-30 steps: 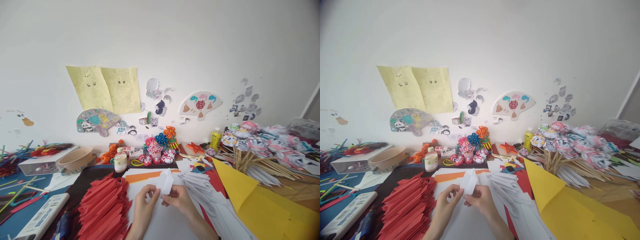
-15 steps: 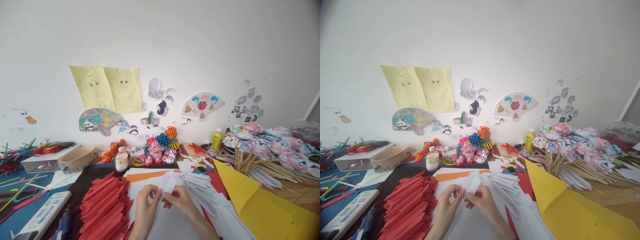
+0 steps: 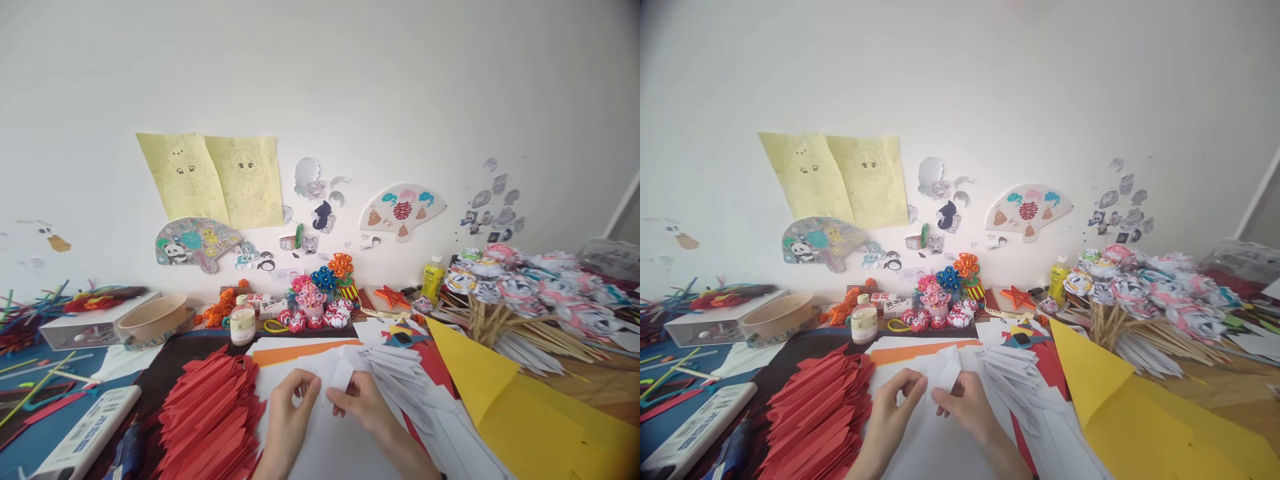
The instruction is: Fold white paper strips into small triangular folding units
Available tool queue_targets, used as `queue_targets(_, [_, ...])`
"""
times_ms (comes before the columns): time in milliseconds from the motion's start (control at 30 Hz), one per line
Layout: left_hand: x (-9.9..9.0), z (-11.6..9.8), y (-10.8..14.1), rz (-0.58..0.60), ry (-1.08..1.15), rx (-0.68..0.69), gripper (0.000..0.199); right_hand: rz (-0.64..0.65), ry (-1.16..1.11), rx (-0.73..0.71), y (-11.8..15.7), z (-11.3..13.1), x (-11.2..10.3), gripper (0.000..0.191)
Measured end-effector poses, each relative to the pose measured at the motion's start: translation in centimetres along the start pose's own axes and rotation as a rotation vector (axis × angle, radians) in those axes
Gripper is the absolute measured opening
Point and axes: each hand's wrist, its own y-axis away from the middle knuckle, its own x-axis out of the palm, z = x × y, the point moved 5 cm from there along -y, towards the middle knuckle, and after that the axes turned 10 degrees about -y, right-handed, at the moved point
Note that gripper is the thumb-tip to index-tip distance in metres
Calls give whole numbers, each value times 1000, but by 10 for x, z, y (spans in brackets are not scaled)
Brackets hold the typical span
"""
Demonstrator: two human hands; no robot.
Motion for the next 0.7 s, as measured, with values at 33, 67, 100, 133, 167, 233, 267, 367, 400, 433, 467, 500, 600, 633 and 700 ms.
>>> queue_targets(33, [0, 1, 0, 4, 4, -5, 34, -1, -2, 4, 0, 0, 0, 33])
queue_targets(67, [1, 1, 0, 13, 11, -12, 35, -3, -2, 4, 0, 1, 0, 33])
queue_targets(100, [2, 2, 0, 27, 20, -20, 36, -5, 0, 3, 0, 2, 0, 33])
queue_targets(133, [4, 3, 0, 50, 34, -28, 37, -11, 4, -2, 0, 4, 0, 34])
queue_targets(167, [6, 3, -1, 80, 50, -38, 38, -18, 7, -10, -1, 5, -1, 34])
queue_targets(233, [12, 4, 0, 152, 79, -55, 39, -39, 11, -30, -1, 9, -2, 36])
queue_targets(267, [15, 4, 0, 191, 92, -57, 40, -52, 9, -39, -2, 10, -3, 36])
queue_targets(367, [20, 1, 3, 245, 107, -30, 38, -74, -3, -55, -2, 11, -6, 37])
queue_targets(400, [20, 0, 4, 236, 103, -12, 37, -77, -4, -53, -2, 10, -6, 36])
queue_targets(433, [19, -2, 4, 218, 94, 4, 37, -80, -3, -49, -2, 9, -6, 36])
queue_targets(467, [18, -3, 5, 198, 80, 17, 37, -84, 0, -45, -2, 8, -6, 36])
queue_targets(500, [17, -4, 5, 181, 64, 27, 36, -89, 2, -41, -2, 8, -7, 37])
queue_targets(600, [16, -6, 5, 166, 34, 26, 36, -96, -4, -43, -2, 8, -7, 37])
queue_targets(633, [16, -6, 5, 166, 32, 19, 36, -95, -6, -49, -2, 8, -7, 37])
queue_targets(700, [15, -7, 5, 162, 35, 4, 34, -94, -10, -58, -2, 9, -6, 36])
